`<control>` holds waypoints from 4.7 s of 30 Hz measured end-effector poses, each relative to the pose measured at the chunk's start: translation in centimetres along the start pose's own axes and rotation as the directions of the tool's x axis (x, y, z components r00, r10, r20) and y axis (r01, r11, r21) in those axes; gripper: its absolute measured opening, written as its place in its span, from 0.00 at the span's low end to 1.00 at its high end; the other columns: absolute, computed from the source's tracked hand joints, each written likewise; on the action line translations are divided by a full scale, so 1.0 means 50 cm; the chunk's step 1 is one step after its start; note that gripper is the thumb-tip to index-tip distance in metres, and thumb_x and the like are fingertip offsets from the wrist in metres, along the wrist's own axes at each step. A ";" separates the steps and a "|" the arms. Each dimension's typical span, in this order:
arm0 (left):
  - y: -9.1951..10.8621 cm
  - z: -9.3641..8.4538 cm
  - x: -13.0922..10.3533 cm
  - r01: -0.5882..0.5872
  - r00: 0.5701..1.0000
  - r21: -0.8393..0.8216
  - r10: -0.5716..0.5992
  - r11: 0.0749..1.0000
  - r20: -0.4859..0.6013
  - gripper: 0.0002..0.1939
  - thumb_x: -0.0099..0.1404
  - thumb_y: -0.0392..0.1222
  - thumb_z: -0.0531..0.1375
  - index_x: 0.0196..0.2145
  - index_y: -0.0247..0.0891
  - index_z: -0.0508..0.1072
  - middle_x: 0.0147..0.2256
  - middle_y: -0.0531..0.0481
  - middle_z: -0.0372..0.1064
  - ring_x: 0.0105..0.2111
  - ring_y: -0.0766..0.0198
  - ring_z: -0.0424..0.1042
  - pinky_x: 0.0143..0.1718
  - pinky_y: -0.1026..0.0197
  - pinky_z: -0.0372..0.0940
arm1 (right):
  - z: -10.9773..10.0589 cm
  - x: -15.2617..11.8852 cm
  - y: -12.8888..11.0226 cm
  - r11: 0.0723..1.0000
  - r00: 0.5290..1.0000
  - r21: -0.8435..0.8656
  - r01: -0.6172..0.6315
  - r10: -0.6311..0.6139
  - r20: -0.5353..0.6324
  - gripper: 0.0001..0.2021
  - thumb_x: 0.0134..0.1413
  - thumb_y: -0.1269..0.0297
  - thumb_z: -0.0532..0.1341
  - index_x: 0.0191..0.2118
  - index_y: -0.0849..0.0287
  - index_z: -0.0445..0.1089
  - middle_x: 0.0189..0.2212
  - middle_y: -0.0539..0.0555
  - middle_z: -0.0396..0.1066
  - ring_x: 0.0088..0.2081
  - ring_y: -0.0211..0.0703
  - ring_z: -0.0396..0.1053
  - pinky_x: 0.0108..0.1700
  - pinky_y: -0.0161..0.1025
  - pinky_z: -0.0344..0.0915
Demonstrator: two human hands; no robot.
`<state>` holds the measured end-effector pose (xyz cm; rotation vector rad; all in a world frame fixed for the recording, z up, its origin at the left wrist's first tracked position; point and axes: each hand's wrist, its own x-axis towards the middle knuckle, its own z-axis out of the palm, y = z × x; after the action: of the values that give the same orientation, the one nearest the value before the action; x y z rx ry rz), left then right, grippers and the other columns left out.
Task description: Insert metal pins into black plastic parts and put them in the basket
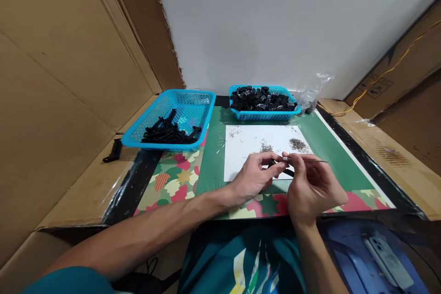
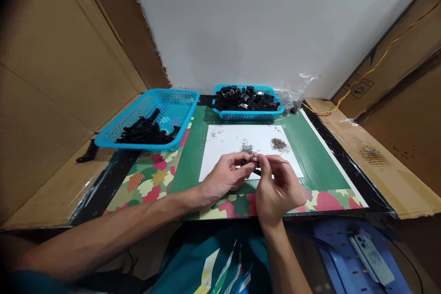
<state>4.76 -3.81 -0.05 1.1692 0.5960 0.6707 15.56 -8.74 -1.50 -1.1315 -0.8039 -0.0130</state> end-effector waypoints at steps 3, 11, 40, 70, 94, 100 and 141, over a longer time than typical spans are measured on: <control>-0.004 0.000 0.000 0.027 1.000 -0.031 -0.028 0.999 -0.013 0.28 0.62 0.62 0.72 0.43 0.34 0.75 0.24 0.60 0.57 0.18 0.76 0.49 0.17 0.67 0.41 | 0.001 -0.003 0.002 0.999 1.000 -0.038 0.006 -0.007 -0.006 0.10 0.61 0.59 0.74 0.35 0.59 0.77 0.30 0.53 0.81 0.32 0.48 0.83 0.34 0.42 0.83; -0.001 -0.001 -0.001 0.029 0.998 -0.024 -0.031 0.999 -0.063 0.26 0.63 0.62 0.71 0.41 0.35 0.75 0.23 0.61 0.57 0.18 0.76 0.49 0.17 0.68 0.43 | 0.008 -0.004 0.001 0.998 0.998 0.010 0.056 -0.056 -0.001 0.07 0.61 0.65 0.73 0.36 0.60 0.77 0.31 0.51 0.80 0.31 0.46 0.83 0.34 0.43 0.84; 0.005 -0.033 -0.007 -0.490 0.837 0.756 0.477 0.433 0.269 0.12 0.78 0.45 0.59 0.43 0.37 0.80 0.37 0.48 0.76 0.33 0.64 0.71 0.34 0.63 0.60 | -0.116 0.113 -0.002 0.961 0.603 -0.220 0.168 0.077 0.794 0.08 0.70 0.58 0.63 0.43 0.56 0.77 0.24 0.43 0.53 0.24 0.35 0.51 0.27 0.34 0.52; -0.004 -0.041 0.004 -0.471 0.880 0.754 0.309 0.458 0.362 0.22 0.82 0.45 0.52 0.68 0.41 0.69 0.54 0.42 0.73 0.49 0.57 0.76 0.51 0.57 0.71 | -0.137 0.080 0.005 0.951 0.795 -0.272 0.147 0.050 0.604 0.05 0.63 0.65 0.66 0.35 0.57 0.76 0.21 0.40 0.43 0.22 0.34 0.43 0.25 0.35 0.44; 0.003 -0.043 0.004 -0.511 0.849 0.468 0.509 0.721 0.143 0.25 0.60 0.31 0.75 0.56 0.38 0.81 0.42 0.45 0.84 0.37 0.62 0.81 0.33 0.67 0.70 | -0.126 0.060 0.010 0.888 0.727 -0.022 0.460 -0.362 0.583 0.11 0.58 0.79 0.70 0.42 0.55 0.81 0.21 0.46 0.73 0.19 0.32 0.59 0.23 0.33 0.59; 0.006 -0.042 0.001 -0.524 0.840 0.441 0.528 0.729 0.126 0.24 0.60 0.33 0.76 0.54 0.38 0.83 0.40 0.45 0.84 0.35 0.63 0.82 0.32 0.68 0.71 | -0.127 0.061 0.005 0.912 0.730 0.007 0.409 -0.332 0.597 0.13 0.59 0.79 0.69 0.44 0.54 0.82 0.22 0.47 0.75 0.19 0.34 0.65 0.23 0.34 0.62; 0.028 -0.039 0.011 -0.095 0.987 0.142 0.074 0.985 0.144 0.26 0.59 0.57 0.76 0.39 0.34 0.73 0.30 0.46 0.81 0.17 0.67 0.74 0.16 0.69 0.61 | -0.142 0.098 -0.003 0.936 0.714 -0.123 0.330 -0.162 0.681 0.05 0.62 0.71 0.70 0.40 0.54 0.83 0.28 0.49 0.81 0.19 0.34 0.62 0.23 0.33 0.60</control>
<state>3.50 -1.85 0.69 1.3744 0.4874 0.6196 23.05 -12.71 0.16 -1.2570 -1.6387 0.0770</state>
